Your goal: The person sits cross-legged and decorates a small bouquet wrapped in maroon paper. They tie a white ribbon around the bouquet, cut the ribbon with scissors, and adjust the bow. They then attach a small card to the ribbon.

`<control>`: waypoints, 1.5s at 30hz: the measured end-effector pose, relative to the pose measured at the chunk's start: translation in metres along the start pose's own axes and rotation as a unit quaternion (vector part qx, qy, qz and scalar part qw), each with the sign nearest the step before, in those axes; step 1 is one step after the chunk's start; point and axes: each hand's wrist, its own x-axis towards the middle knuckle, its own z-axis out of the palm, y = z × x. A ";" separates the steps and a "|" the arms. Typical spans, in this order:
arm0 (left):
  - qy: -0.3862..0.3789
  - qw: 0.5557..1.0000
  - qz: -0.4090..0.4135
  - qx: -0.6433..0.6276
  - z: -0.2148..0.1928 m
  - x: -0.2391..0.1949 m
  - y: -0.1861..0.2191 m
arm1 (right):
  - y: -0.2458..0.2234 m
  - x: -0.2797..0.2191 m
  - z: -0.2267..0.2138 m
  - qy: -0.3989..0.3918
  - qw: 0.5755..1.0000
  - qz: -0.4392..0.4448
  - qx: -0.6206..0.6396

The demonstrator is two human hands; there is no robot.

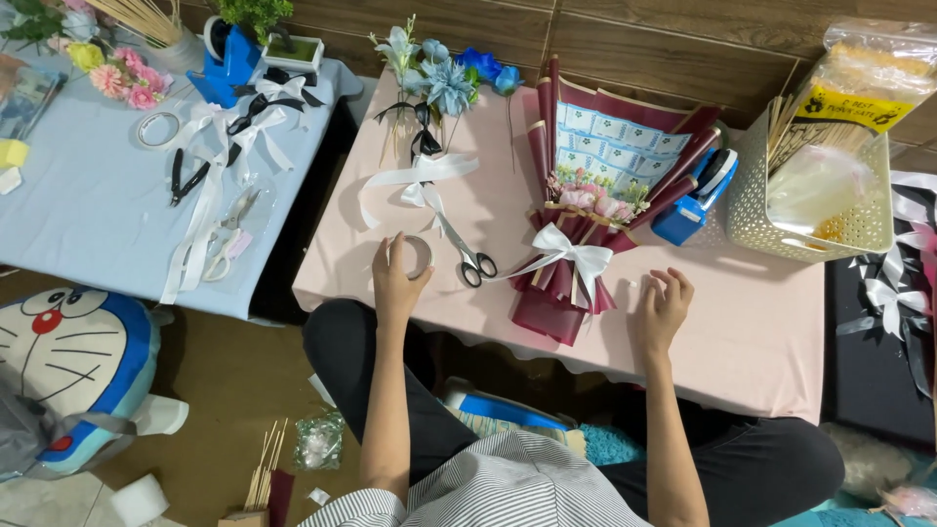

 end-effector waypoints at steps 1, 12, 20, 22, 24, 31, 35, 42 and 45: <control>0.001 1.000 -0.002 0.001 -0.002 -0.001 0.002 | -0.001 0.000 0.000 -0.002 1.000 0.000 0.000; -0.067 0.905 0.024 -0.420 0.015 -0.017 0.066 | -0.086 -0.001 -0.008 0.034 0.983 -0.169 0.059; 0.022 0.977 0.155 -0.142 0.059 0.015 0.034 | -0.039 0.004 -0.006 0.006 0.997 -0.074 0.028; 0.035 0.980 0.169 -0.095 0.067 0.019 0.026 | -0.006 0.010 -0.008 0.011 0.999 -0.045 0.005; 0.064 0.980 0.188 -0.022 0.073 0.020 0.021 | 0.023 0.018 -0.006 -0.012 1.000 -0.023 -0.013; 0.056 0.980 0.190 0.026 0.093 0.019 -0.002 | 0.027 0.068 0.048 -0.054 0.998 -0.033 0.013; 0.051 0.985 0.159 0.042 0.093 0.018 -0.003 | -0.042 0.082 0.041 -0.150 0.922 0.269 0.236; 0.041 0.991 0.130 0.003 0.093 0.020 -0.003 | -0.027 0.049 0.032 -0.240 0.837 0.369 0.324; 0.046 0.990 0.131 0.006 0.095 0.021 -0.005 | -0.041 0.039 0.023 -0.309 0.866 0.347 0.182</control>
